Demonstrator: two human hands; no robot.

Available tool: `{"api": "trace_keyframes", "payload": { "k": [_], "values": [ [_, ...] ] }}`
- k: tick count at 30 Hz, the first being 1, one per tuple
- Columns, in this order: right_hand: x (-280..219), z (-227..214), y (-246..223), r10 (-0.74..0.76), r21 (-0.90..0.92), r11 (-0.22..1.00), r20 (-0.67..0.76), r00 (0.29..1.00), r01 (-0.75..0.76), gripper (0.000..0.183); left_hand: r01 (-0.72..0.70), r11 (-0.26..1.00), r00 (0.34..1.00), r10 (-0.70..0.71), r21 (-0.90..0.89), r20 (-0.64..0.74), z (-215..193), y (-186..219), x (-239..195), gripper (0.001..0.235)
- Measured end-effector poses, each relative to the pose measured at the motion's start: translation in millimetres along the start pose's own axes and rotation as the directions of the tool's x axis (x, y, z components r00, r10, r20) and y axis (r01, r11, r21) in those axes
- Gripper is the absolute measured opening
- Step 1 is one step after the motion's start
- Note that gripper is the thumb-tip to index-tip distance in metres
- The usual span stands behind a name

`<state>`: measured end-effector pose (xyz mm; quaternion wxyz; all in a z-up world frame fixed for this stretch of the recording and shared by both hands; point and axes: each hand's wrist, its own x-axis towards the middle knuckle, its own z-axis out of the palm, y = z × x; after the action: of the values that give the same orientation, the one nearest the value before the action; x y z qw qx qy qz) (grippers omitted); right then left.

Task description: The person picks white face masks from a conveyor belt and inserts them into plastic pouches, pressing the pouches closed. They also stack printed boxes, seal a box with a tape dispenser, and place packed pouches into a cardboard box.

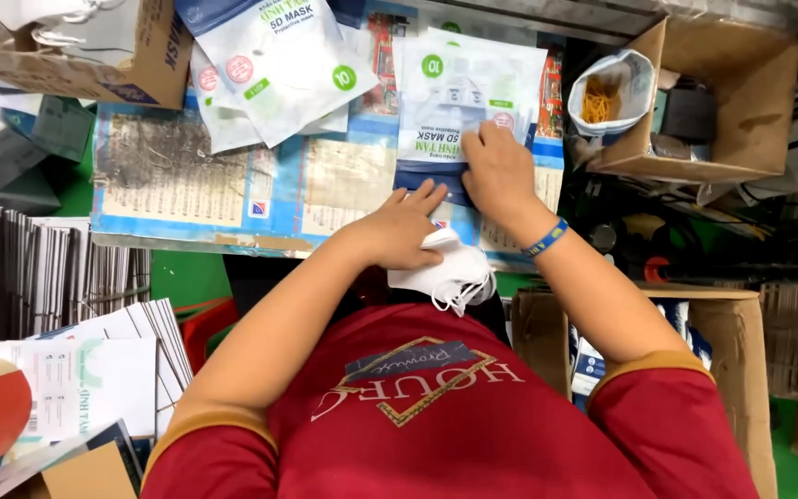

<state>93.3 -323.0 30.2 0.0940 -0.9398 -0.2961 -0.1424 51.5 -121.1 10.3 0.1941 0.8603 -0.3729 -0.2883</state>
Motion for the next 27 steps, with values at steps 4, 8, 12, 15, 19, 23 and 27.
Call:
{"api": "trace_keyframes", "payload": {
  "k": [4, 8, 12, 15, 19, 23, 27],
  "values": [
    [16, -13, -17, -0.071, 0.064, 0.995, -0.061, 0.996, 0.075, 0.031, -0.046, 0.998, 0.993, 0.042, -0.032, -0.112, 12, 1, 0, 0.062],
    [31, -32, -21, -0.086, 0.245, 0.962, -0.134, 0.987, 0.117, 0.022, -0.078, 0.997, 0.978, 0.075, -0.006, -0.196, 1, -9, -14, 0.055],
    [27, -44, -19, 0.024, 0.417, 0.909, -0.109, 0.994, 0.023, 0.017, -0.075, 0.823, 0.991, 0.001, -0.562, -0.131, -37, -5, -59, 0.047],
    [25, -65, -22, 0.121, 0.672, 0.725, 0.093, 0.988, -0.152, 0.021, -0.378, 0.365, 0.919, 0.039, -0.851, -0.392, -36, -21, -70, 0.042],
    [30, -93, -47, 0.253, 0.692, 0.613, 0.285, 0.925, -0.381, 0.025, -0.400, 0.584, 0.835, -0.085, -0.706, -0.543, -50, -12, -73, 0.042],
    [14, -74, -96, 0.198, 0.482, 0.861, -0.024, 0.980, -0.162, 0.038, -0.185, 0.749, 0.715, -0.342, -0.636, -0.610, -33, 4, -63, 0.028],
    [-2, -60, -124, -0.007, 0.359, 0.929, -0.210, 0.978, 0.083, 0.051, -0.185, 0.404, 0.648, -0.635, -0.896, -0.420, 8, 7, -45, 0.028]
  ]
}}
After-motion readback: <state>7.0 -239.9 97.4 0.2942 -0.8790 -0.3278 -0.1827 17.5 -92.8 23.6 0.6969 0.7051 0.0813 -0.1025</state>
